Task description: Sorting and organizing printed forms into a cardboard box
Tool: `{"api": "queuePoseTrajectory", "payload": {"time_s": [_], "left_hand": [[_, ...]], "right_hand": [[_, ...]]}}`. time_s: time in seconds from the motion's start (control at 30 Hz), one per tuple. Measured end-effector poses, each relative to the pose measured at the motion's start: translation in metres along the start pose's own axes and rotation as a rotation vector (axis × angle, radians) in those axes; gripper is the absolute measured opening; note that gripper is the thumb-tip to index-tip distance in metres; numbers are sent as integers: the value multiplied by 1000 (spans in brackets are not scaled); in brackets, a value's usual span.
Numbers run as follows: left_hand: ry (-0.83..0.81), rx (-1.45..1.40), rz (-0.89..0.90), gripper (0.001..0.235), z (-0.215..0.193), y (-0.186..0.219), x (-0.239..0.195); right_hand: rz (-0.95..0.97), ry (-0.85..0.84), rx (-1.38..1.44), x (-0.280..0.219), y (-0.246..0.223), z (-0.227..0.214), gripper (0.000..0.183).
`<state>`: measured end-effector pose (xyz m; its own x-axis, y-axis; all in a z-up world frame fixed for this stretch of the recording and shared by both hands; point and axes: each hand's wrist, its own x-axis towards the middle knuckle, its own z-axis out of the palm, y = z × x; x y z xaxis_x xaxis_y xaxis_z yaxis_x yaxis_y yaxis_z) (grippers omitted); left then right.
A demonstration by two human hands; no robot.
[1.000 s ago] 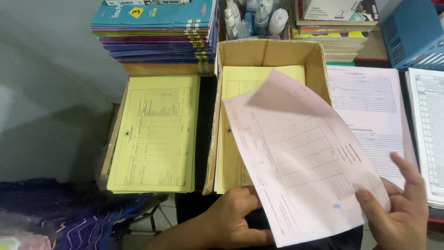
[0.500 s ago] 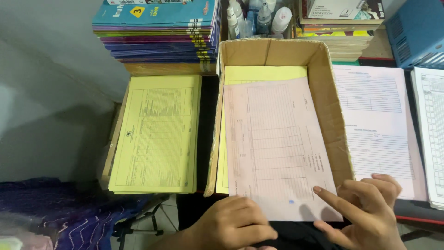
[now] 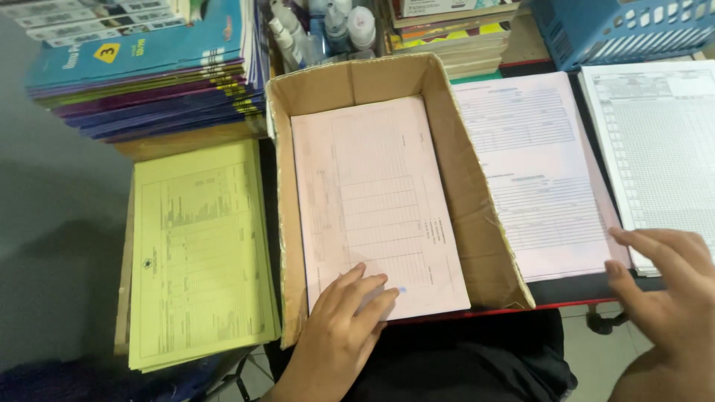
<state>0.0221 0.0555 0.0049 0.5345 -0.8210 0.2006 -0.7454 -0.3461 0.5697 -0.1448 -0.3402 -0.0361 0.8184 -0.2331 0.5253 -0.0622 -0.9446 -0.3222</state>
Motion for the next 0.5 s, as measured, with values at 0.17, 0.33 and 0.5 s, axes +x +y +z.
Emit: {"api": "queuePoseTrajectory", "payload": {"time_s": [0.17,0.33,0.5], "left_hand": [[29,31,-38,56,1,0,1],[26,1,-37,49,-2,0,2],[27,-100,37,47,-7,0,0]], "right_hand": [[286,-258,-343,-27,63,-10,53],[236,-392,-203,-74,152,-1,67],[750,-286,331,-106,176,12,40]]}}
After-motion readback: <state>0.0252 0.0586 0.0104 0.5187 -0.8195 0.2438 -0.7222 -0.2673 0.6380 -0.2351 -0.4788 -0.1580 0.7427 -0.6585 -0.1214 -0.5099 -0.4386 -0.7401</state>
